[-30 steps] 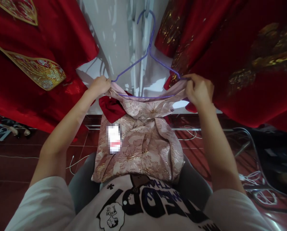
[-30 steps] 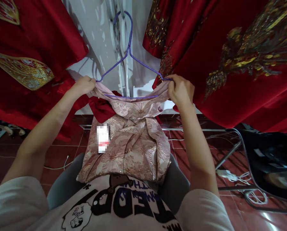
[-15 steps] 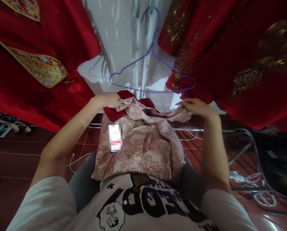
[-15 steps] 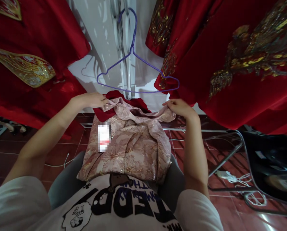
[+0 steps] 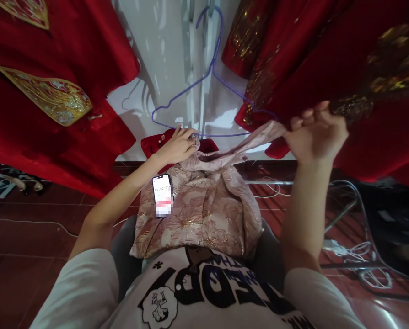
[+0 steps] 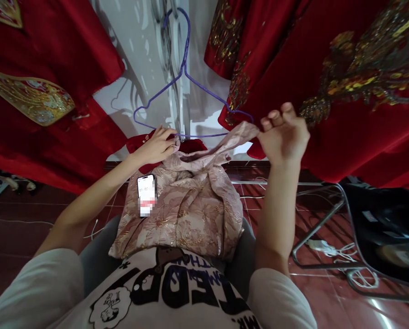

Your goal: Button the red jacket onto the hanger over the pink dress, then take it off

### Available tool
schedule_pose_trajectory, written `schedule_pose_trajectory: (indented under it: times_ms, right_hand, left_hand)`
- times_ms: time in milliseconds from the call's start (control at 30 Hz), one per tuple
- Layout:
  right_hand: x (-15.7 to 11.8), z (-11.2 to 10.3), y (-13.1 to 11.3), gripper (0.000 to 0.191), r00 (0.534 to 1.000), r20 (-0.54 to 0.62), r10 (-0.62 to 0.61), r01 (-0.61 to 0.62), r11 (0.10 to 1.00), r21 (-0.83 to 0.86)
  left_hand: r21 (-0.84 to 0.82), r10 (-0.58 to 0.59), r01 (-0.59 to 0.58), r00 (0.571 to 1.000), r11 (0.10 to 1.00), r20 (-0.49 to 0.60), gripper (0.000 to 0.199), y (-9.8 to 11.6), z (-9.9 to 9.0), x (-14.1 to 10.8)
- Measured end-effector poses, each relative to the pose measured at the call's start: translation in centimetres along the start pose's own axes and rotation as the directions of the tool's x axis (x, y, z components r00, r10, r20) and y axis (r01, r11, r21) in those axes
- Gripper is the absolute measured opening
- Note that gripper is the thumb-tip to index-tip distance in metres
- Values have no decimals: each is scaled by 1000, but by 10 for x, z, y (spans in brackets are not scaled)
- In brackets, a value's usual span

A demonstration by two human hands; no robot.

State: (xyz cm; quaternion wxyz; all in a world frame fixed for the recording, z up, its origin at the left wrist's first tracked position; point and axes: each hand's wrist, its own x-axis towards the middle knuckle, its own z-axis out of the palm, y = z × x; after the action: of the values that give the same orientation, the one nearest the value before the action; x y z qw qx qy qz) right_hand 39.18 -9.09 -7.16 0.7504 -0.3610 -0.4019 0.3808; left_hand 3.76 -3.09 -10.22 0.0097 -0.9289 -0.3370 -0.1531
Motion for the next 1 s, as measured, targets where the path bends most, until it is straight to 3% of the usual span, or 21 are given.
schedule_pose_trajectory:
  times_ms: [100, 167, 233, 333, 500, 600, 733, 833, 933, 1000]
  right_hand:
    - [13, -5, -3, 11, 953, -304, -23, 37, 998, 41]
    - [18, -3, -5, 17, 906, -424, -11, 20, 1000, 17]
    - [20, 1, -6, 20, 870, -493, -18, 24, 1000, 7]
    - [18, 7, -6, 19, 862, -504, -45, 75, 996, 40]
    - [12, 14, -6, 13, 932, -359, -46, 118, 977, 180]
    - [5, 24, -10, 6, 970, -209, -124, 155, 978, 139]
    - [-10, 52, -19, 7, 978, 22, -207, 208, 977, -43]
    - [-17, 69, -19, 12, 968, 218, -122, 139, 988, -62]
    - [-13, 69, -7, 23, 966, 246, -77, 94, 994, -57]
    - [-5, 62, 4, 27, 966, 253, -60, 118, 967, -224]
  left_hand:
    - [26, -6, 6, 1000, 1000, -14, 39, 4, -1, -6]
    - [40, -9, 9, 1000, 999, -17, 39, 6, -1, -7]
    - [50, -3, 3, 1000, 999, -16, 39, 7, -2, -6]
    - [56, 8, -7, 1000, 998, -12, 39, 7, -3, -6]
    - [34, 21, -21, 1000, 999, -17, 39, 7, -5, -9]
    - [-12, 35, -35, 999, 999, -10, 40, 9, -5, -9]
    - [-63, 40, -40, 999, 997, -2, 38, 13, -1, -6]
    - [-108, 23, -22, 1000, 994, 7, 36, 15, 2, -3]
    - [-135, 9, -7, 1000, 991, 9, 36, 16, 3, -1]
    - [-138, 4, -3, 1000, 990, 10, 37, 17, 4, 0]
